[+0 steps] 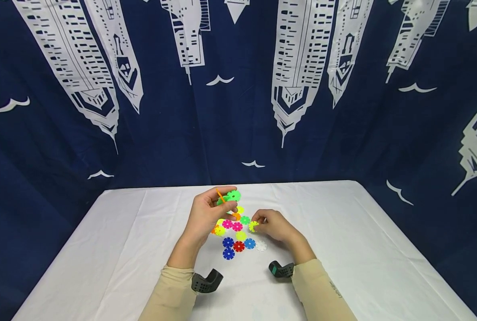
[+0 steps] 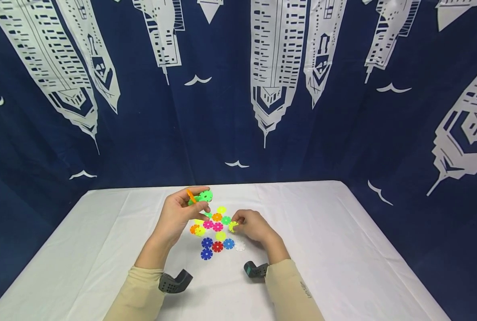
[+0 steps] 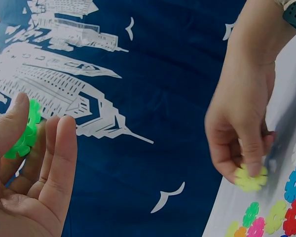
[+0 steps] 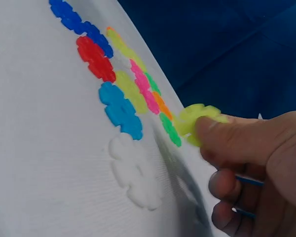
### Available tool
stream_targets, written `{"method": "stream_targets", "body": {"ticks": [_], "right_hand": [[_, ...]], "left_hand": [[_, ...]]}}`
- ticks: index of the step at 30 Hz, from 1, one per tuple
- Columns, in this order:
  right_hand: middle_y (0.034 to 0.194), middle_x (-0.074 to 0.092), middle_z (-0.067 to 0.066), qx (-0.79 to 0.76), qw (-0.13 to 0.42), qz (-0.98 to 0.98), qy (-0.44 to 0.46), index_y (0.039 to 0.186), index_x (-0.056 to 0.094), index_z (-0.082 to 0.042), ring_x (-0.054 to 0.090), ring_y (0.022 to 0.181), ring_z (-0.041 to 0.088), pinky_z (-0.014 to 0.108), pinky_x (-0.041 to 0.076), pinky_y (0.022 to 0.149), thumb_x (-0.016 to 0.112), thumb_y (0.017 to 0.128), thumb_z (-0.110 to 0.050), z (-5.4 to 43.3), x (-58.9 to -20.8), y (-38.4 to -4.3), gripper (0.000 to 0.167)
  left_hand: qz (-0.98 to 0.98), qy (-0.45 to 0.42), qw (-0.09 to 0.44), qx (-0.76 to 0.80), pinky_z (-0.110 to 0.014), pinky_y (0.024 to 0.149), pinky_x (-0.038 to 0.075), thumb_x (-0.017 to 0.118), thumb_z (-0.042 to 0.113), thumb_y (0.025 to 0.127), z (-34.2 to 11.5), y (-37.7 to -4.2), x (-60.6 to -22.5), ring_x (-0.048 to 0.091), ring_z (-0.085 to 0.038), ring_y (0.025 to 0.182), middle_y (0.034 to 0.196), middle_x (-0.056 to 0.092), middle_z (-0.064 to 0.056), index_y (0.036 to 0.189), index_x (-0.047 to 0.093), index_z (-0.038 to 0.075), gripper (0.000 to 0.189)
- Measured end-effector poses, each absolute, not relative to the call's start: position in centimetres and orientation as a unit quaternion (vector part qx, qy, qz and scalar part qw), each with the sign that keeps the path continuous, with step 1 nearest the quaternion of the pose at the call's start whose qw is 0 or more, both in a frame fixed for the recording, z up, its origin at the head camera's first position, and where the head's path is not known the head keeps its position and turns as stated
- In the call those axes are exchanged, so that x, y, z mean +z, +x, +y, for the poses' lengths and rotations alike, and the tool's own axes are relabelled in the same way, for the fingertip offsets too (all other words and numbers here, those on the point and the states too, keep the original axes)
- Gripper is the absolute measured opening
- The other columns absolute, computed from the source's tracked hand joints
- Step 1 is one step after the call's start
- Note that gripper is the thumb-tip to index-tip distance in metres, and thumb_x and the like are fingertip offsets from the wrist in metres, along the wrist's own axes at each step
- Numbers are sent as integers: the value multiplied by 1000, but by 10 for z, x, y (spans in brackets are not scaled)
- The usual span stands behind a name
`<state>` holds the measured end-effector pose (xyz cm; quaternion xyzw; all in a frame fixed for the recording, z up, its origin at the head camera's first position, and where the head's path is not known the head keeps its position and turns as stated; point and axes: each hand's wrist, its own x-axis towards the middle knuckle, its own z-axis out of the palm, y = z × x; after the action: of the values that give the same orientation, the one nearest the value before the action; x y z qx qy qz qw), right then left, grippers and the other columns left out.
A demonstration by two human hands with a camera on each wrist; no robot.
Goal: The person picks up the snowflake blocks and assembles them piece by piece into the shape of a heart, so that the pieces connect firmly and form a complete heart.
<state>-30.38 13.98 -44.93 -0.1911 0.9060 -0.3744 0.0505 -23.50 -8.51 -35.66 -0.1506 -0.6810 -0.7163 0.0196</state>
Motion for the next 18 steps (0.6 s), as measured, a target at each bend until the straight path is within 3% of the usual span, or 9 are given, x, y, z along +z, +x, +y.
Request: {"method": "stream_targets", "body": {"ticks": [5, 11, 18], "right_hand": [[88, 64, 3, -403, 9, 902, -156, 95, 69, -13, 53, 68, 14, 25, 46, 63, 72, 90, -11, 140, -438, -303, 6], [94, 67, 6, -445, -41, 883, -142, 101, 68, -12, 55, 64, 15, 26, 48, 57, 70, 92, -12, 140, -416, -297, 9], [93, 70, 10, -504, -105, 841, -168, 104, 66, -11, 61, 62, 28, 27, 48, 54, 67, 95, -12, 136, -390, -284, 9]], "left_hand": [[-697, -138, 17, -704, -32, 73, 62, 71, 6, 91, -85, -236, -358, 70, -21, 77, 90, 68, -13, 129, 66, 9, 39], [-692, -150, 14, -706, -35, 71, 63, 73, 6, 90, -84, -238, -360, 73, -30, 77, 99, 74, -16, 131, 63, 14, 43], [-691, -149, 2, -707, -41, 77, 63, 72, 9, 91, -84, -238, -359, 75, -20, 76, 109, 76, -15, 123, 63, 9, 33]]}}
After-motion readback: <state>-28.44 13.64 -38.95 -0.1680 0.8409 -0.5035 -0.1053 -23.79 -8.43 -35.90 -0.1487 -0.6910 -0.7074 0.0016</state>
